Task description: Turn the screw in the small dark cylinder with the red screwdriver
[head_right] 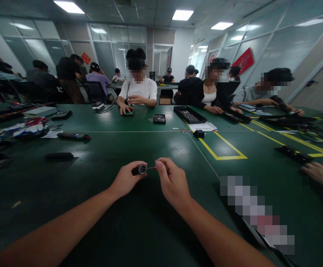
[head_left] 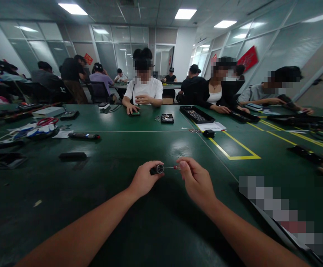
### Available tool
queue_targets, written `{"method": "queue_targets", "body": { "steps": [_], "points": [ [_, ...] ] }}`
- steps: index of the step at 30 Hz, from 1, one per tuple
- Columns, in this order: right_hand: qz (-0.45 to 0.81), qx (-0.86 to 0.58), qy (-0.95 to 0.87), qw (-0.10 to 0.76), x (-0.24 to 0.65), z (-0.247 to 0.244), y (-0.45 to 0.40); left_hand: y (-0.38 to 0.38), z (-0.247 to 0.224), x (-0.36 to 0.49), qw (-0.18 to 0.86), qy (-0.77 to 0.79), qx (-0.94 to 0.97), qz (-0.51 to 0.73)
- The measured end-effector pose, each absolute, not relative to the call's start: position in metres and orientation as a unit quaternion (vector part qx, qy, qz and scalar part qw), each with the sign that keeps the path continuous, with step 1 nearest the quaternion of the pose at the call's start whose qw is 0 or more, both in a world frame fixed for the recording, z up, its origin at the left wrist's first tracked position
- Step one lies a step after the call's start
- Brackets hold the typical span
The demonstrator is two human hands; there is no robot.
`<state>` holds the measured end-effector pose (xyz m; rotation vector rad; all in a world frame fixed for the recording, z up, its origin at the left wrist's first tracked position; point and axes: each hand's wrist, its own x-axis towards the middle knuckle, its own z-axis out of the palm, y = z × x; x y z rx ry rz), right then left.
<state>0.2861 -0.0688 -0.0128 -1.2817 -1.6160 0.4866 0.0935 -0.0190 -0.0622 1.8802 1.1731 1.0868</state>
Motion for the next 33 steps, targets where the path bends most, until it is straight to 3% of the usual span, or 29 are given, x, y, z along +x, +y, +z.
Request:
{"method": "queue_targets", "body": {
  "steps": [33],
  "points": [
    [0.251,-0.503,-0.658,0.501,0.2890,-0.0205,-0.0636,-0.0180,-0.0601,0.0934,0.318,0.465,0.714,0.415]
  ]
}}
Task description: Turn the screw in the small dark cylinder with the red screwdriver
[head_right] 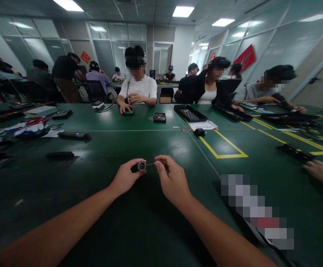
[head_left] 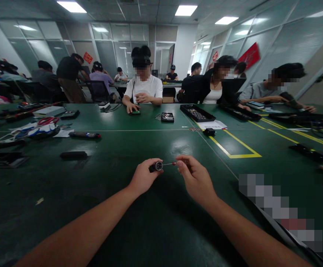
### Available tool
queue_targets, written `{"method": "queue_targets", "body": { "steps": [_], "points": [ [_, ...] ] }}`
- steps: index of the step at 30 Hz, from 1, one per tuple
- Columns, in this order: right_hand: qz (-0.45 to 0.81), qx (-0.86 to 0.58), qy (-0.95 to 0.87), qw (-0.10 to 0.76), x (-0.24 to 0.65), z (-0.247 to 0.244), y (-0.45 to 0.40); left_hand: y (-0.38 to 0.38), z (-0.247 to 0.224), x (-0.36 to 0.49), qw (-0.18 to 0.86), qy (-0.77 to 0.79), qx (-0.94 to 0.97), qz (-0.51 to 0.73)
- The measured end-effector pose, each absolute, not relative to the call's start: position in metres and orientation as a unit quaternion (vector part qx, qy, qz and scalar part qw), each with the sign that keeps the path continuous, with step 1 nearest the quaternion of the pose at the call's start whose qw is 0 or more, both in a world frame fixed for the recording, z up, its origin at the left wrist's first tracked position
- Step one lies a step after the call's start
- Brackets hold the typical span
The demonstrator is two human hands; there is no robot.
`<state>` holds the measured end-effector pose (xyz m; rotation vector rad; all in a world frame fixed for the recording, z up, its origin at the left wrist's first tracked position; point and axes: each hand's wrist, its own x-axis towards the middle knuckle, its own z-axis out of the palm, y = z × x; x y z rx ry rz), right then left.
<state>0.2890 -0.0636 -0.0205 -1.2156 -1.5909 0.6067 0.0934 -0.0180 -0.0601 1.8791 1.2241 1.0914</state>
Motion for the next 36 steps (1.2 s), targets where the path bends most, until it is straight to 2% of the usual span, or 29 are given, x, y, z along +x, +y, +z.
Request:
{"method": "queue_targets", "body": {
  "steps": [4,8,16,18,20,22,23,27,36],
  "points": [
    [0.284,-0.491,-0.652,0.503,0.288,-0.021,-0.064,-0.017,-0.062,0.093,0.320,0.462,0.717,0.413],
    [0.253,-0.501,-0.656,0.505,0.286,-0.021,-0.065,-0.015,-0.065,0.093,0.322,0.456,0.710,0.428],
    [0.274,-0.495,-0.588,0.577,0.281,-0.032,-0.061,-0.021,-0.059,0.095,0.256,0.459,0.754,0.394],
    [0.320,-0.501,-0.531,0.604,0.283,-0.034,-0.055,-0.022,-0.056,0.094,0.227,0.451,0.770,0.389],
    [0.428,-0.491,-0.426,0.628,0.287,-0.034,-0.046,-0.021,-0.054,0.093,0.196,0.443,0.784,0.388],
    [0.550,-0.462,-0.350,0.602,0.293,-0.034,-0.038,-0.020,-0.052,0.092,0.175,0.443,0.789,0.388],
    [0.561,-0.456,-0.333,0.606,0.295,-0.035,-0.035,-0.019,-0.052,0.092,0.172,0.447,0.787,0.388],
    [0.472,-0.453,-0.374,0.657,0.299,-0.036,-0.031,-0.019,-0.052,0.092,0.184,0.463,0.781,0.376],
    [0.312,-0.493,-0.548,0.599,0.291,-0.029,-0.047,-0.020,-0.052,0.093,0.196,0.467,0.779,0.369]
  ]
}}
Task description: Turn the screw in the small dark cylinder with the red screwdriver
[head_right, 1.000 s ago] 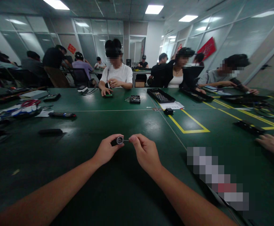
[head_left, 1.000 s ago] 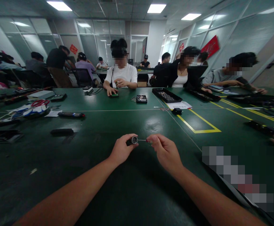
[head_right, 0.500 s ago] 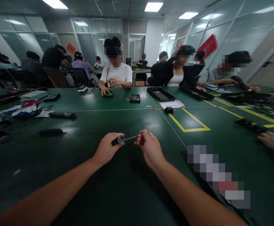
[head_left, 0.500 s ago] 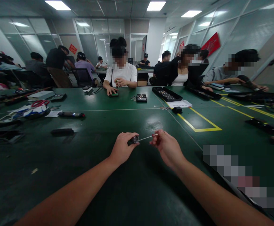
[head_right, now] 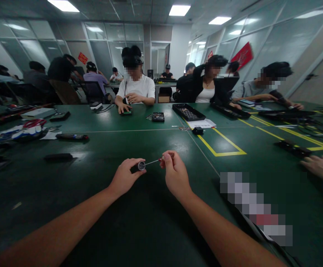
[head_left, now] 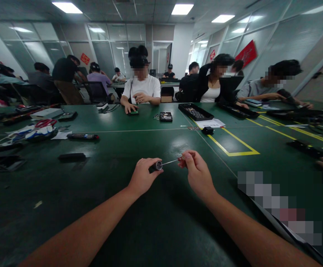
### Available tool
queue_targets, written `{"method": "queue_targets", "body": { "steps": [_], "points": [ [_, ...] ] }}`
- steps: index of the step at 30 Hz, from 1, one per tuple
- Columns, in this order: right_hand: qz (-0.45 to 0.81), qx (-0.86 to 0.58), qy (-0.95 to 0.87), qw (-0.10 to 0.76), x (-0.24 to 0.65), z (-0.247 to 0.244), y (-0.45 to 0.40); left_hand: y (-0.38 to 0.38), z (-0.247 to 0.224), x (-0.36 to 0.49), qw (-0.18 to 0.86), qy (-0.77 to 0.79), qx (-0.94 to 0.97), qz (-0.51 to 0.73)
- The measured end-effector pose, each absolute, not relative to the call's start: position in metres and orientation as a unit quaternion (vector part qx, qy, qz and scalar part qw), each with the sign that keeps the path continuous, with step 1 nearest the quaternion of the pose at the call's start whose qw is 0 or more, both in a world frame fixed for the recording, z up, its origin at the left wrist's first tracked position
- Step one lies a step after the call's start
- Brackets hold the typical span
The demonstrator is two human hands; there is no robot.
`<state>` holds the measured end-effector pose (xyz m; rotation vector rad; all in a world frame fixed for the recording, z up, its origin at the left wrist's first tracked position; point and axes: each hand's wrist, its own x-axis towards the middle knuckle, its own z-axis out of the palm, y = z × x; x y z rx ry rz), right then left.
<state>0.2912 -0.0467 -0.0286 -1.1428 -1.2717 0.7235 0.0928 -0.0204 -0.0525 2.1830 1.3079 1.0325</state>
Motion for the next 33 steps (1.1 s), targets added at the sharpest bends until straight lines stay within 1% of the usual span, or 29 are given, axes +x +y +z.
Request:
{"method": "queue_targets", "body": {
  "steps": [3,9,16,21,25,30,33],
  "points": [
    [0.285,-0.489,-0.586,0.580,0.289,-0.026,-0.052,-0.020,-0.053,0.093,0.196,0.463,0.781,0.370],
    [0.286,-0.464,-0.647,0.533,0.289,-0.029,-0.059,-0.018,-0.057,0.092,0.189,0.460,0.784,0.373],
    [0.242,-0.468,-0.698,0.484,0.289,-0.023,-0.064,-0.020,-0.055,0.091,0.183,0.450,0.794,0.366],
    [0.197,-0.485,-0.701,0.484,0.290,-0.021,-0.063,-0.019,-0.055,0.092,0.179,0.467,0.790,0.353],
    [0.228,-0.477,-0.689,0.496,0.292,-0.025,-0.060,-0.018,-0.058,0.092,0.177,0.467,0.795,0.344],
    [0.233,-0.483,-0.677,0.504,0.291,-0.028,-0.060,-0.018,-0.059,0.093,0.180,0.463,0.798,0.340],
    [0.258,-0.484,-0.647,0.530,0.289,-0.029,-0.059,-0.018,-0.059,0.092,0.188,0.462,0.790,0.356]
  ]
}}
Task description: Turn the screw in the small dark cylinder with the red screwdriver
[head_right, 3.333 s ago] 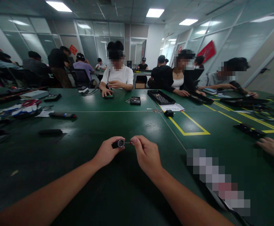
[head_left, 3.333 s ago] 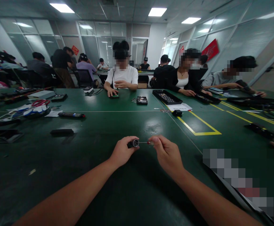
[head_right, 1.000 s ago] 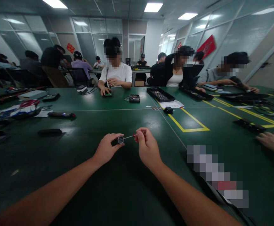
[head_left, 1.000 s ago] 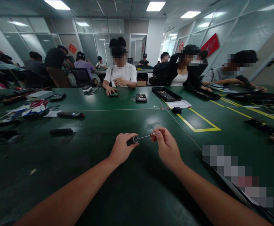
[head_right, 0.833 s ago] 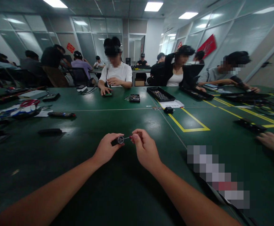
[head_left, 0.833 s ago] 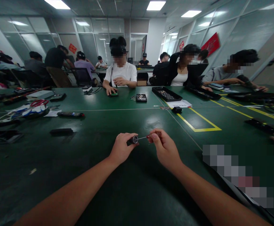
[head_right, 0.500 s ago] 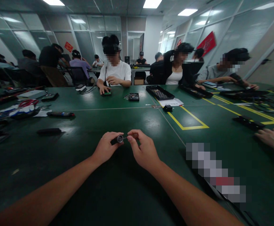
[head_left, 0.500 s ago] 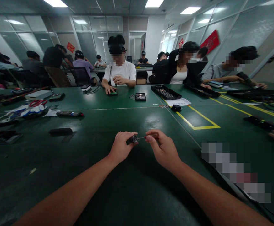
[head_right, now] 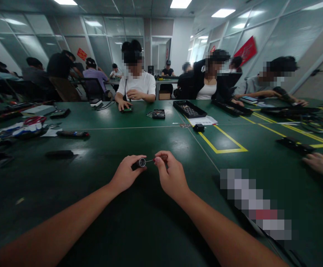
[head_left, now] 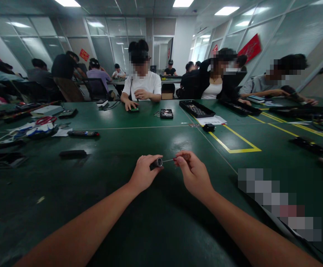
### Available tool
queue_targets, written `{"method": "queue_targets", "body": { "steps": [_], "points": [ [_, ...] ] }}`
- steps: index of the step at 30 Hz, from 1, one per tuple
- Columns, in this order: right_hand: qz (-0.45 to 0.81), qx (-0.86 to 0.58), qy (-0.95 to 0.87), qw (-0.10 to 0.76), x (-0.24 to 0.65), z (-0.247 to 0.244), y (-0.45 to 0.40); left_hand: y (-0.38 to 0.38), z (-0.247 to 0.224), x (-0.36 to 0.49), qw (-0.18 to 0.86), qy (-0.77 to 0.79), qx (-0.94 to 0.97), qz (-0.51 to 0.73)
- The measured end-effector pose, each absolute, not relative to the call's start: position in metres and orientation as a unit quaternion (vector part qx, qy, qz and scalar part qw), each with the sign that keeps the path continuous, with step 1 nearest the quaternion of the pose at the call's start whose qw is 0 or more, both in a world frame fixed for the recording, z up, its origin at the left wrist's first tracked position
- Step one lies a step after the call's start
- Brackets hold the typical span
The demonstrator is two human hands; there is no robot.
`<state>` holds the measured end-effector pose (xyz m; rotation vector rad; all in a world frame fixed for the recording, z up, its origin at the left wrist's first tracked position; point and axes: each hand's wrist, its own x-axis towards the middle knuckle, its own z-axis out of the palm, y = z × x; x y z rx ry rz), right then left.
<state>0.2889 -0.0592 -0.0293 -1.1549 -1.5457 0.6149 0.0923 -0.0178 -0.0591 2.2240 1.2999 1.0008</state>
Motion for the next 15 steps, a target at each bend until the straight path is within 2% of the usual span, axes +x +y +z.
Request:
{"method": "queue_targets", "body": {
  "steps": [6,15],
  "points": [
    [0.296,-0.487,-0.586,0.577,0.2863,-0.0287,-0.0537,-0.0183,-0.0580,0.0913,0.206,0.456,0.782,0.371],
    [0.334,-0.462,-0.597,0.564,0.2865,-0.0282,-0.0565,-0.0186,-0.0581,0.0917,0.223,0.467,0.764,0.385]
  ]
}}
